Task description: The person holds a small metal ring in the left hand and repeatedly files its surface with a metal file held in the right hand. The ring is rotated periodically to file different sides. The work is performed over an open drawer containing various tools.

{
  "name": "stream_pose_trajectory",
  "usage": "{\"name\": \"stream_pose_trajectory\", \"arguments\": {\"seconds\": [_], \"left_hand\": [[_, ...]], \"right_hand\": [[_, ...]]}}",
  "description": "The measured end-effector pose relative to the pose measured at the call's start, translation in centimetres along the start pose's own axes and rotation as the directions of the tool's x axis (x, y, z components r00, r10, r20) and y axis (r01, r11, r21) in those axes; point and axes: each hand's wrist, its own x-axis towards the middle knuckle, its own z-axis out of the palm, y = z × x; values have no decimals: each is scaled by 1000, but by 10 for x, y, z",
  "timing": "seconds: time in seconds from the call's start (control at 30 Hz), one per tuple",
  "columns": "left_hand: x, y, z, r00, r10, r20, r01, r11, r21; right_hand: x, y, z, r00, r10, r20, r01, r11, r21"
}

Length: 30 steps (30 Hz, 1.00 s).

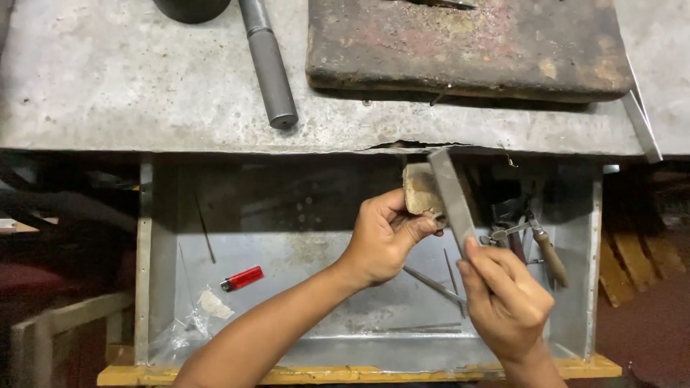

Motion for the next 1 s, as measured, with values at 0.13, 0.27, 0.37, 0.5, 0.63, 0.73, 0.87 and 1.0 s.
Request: {"name": "stream_pose_trajectory", "arguments": {"seconds": [0.13, 0.27, 0.37, 0.5, 0.63, 0.73, 0.87, 1.0], "left_hand": [[0, 0, -1, 1000, 18, 5, -18, 999, 27], [1, -6, -2, 1000, 9, 5, -9, 1000, -23], [0, -7, -2, 1000, 10, -1, -10, 1000, -17], [1, -2, -2, 1000, 25, -1, -25, 999, 23], [0, -1, 0, 1000, 23, -2, -23, 999, 48], [0, -1, 0, 1000, 3, -9, -3, 1000, 27], [0, -1, -1, 1000, 4, -12, -3, 999, 54], [1, -1, -2, 999, 42, -10, -41, 994, 99]], "right_hand": [[-51, 3, -11, 995, 93, -25, -93, 996, 2], [-59, 0, -6, 995, 98, 4, -97, 995, -30], [-33, 6, 3, 999, 46, 16, -46, 999, -26], [3, 3, 1, 1000, -25, 17, 26, 998, -54], [-43, 7, -10, 999, 27, -31, -28, 999, -46], [-62, -1, -8, 994, 107, -6, -107, 993, -55], [-41, 7, 5, 996, 86, -5, -86, 996, -39], [-4, 11, 11, 1000, -22, 0, 21, 999, -48]]}}
